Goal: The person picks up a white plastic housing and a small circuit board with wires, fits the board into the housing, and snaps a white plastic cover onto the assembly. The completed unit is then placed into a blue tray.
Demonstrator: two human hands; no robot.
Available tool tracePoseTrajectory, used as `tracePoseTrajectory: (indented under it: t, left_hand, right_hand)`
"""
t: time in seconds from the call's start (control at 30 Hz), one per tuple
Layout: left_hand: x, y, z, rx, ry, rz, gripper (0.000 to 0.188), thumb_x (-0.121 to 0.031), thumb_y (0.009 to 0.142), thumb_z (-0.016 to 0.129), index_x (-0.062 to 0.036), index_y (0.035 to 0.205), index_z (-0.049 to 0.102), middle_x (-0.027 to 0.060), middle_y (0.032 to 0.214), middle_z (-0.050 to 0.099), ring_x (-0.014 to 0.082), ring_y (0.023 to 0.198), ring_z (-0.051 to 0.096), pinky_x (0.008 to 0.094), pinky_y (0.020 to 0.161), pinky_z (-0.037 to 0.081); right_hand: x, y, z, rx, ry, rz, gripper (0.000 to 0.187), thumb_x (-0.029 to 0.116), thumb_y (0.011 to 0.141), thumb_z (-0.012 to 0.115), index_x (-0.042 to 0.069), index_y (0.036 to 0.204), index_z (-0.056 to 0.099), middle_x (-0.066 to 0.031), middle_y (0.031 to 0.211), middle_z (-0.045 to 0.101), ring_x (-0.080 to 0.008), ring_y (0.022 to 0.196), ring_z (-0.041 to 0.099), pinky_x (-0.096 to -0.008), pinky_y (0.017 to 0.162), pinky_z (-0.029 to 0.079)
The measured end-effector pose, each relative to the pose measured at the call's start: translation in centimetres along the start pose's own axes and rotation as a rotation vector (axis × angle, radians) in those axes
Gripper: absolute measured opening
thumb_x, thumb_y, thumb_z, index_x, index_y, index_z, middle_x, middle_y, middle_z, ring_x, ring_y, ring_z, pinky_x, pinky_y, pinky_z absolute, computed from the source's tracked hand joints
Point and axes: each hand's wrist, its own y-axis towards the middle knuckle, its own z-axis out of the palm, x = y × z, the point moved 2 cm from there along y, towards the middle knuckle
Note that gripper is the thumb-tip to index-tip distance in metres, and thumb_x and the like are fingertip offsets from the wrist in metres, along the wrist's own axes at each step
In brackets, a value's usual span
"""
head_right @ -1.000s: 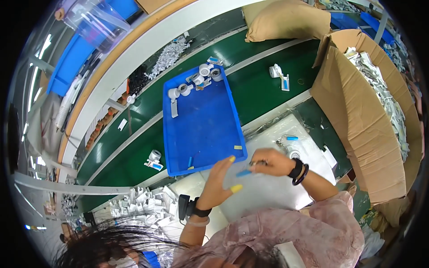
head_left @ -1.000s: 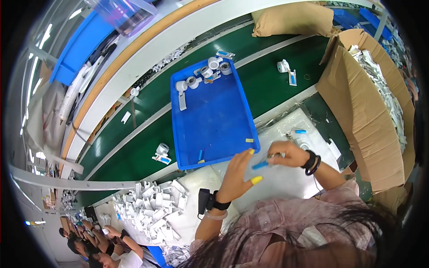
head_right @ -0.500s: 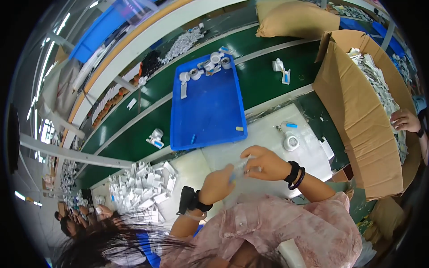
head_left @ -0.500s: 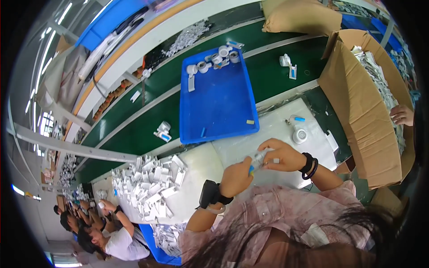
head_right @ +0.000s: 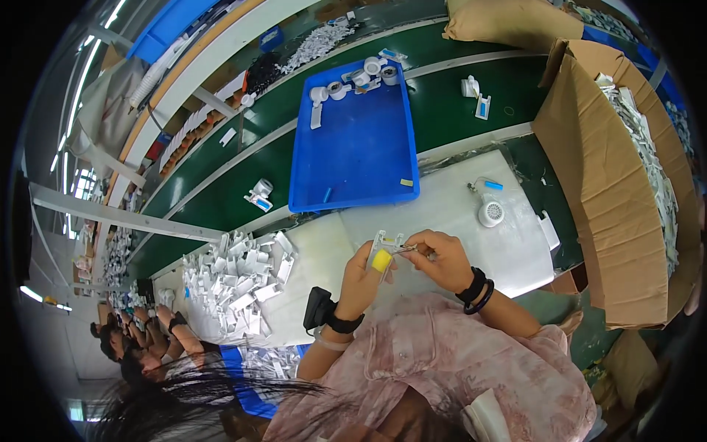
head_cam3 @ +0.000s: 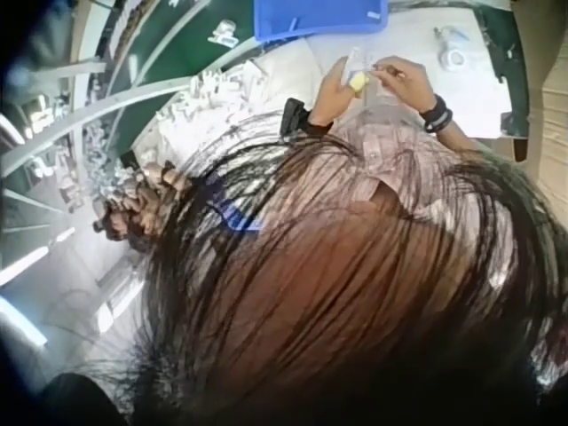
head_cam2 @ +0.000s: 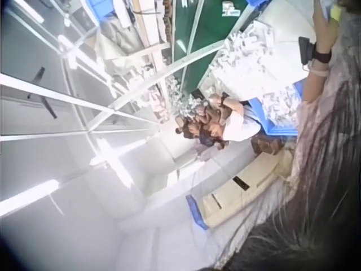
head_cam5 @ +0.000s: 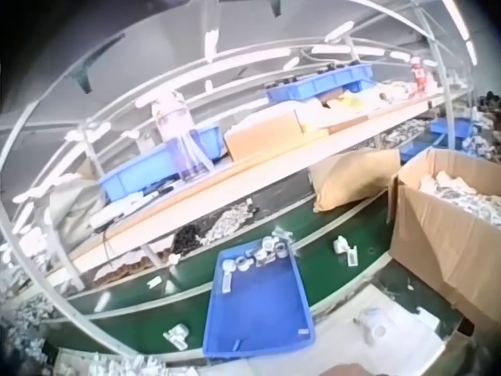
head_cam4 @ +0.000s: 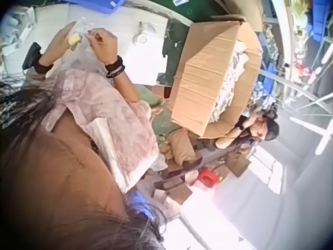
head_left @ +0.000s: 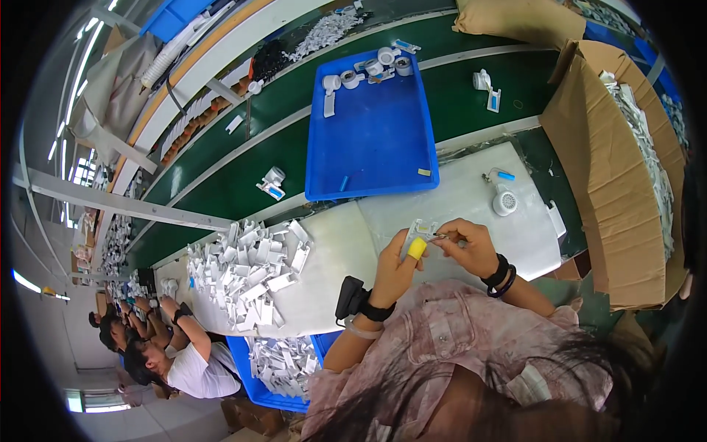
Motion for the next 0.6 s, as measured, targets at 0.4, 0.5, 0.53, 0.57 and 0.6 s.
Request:
tracePoseTrajectory:
  t: [0.4,0.5,0.53,0.57,0.6]
  left_hand:
    - [0.7,-0.2,0.2,-0.09,-0.231,-0.102,0.033,-0.001,0.092,0.043,-0.0026,0.125,0.046,0.0106,0.091,0.061,0.0156,0.064,0.059,0.0292,0.062,0.052]
    - [0.7,-0.3,0.6,-0.086,-0.209,-0.084,0.04,0.002,0.088,0.041,-0.0025,0.128,0.043,0.0122,0.095,0.06,0.0161,0.067,0.059,0.0312,0.062,0.054]
    - [0.6,-0.3,0.7,-0.076,-0.212,-0.088,0.042,0.003,0.086,0.041,-0.0027,0.128,0.042,0.0119,0.096,0.059,0.0159,0.069,0.059,0.0312,0.062,0.054]
    - [0.6,-0.3,0.8,-0.064,-0.215,-0.093,0.045,0.003,0.085,0.041,-0.0029,0.129,0.04,0.0116,0.098,0.058,0.0157,0.07,0.058,0.0311,0.062,0.054]
    - [0.5,-0.3,0.9,-0.064,-0.217,-0.098,0.045,0.003,0.085,0.041,-0.0029,0.129,0.04,0.0116,0.098,0.058,0.0157,0.07,0.058,0.0311,0.062,0.054]
  right_hand:
    - [0.4,-0.8,0.0,-0.145,-0.187,-0.301,0.017,-0.002,0.08,0.069,0.002,0.096,0.067,-0.0098,0.085,0.064,-0.0207,0.073,0.06,-0.0298,0.064,0.048]
    - [0.4,-0.8,0.2,-0.186,-0.235,-0.425,0.015,-0.003,0.078,0.07,0.001,0.092,0.067,-0.0107,0.087,0.064,-0.0232,0.076,0.061,-0.0302,0.063,0.049]
    - [0.4,-0.7,0.3,-0.185,-0.234,-0.421,0.015,-0.003,0.078,0.07,0.001,0.092,0.067,-0.0107,0.087,0.064,-0.0232,0.076,0.061,-0.0302,0.063,0.049]
    - [0.3,-0.7,0.3,-0.197,-0.245,-0.462,0.016,-0.002,0.078,0.071,0.002,0.092,0.067,-0.0097,0.087,0.065,-0.0233,0.077,0.061,-0.031,0.066,0.049]
    - [0.3,-0.7,0.4,-0.209,-0.256,-0.503,0.016,-0.002,0.077,0.071,0.003,0.092,0.067,-0.0087,0.088,0.066,-0.0235,0.078,0.061,-0.0317,0.068,0.049]
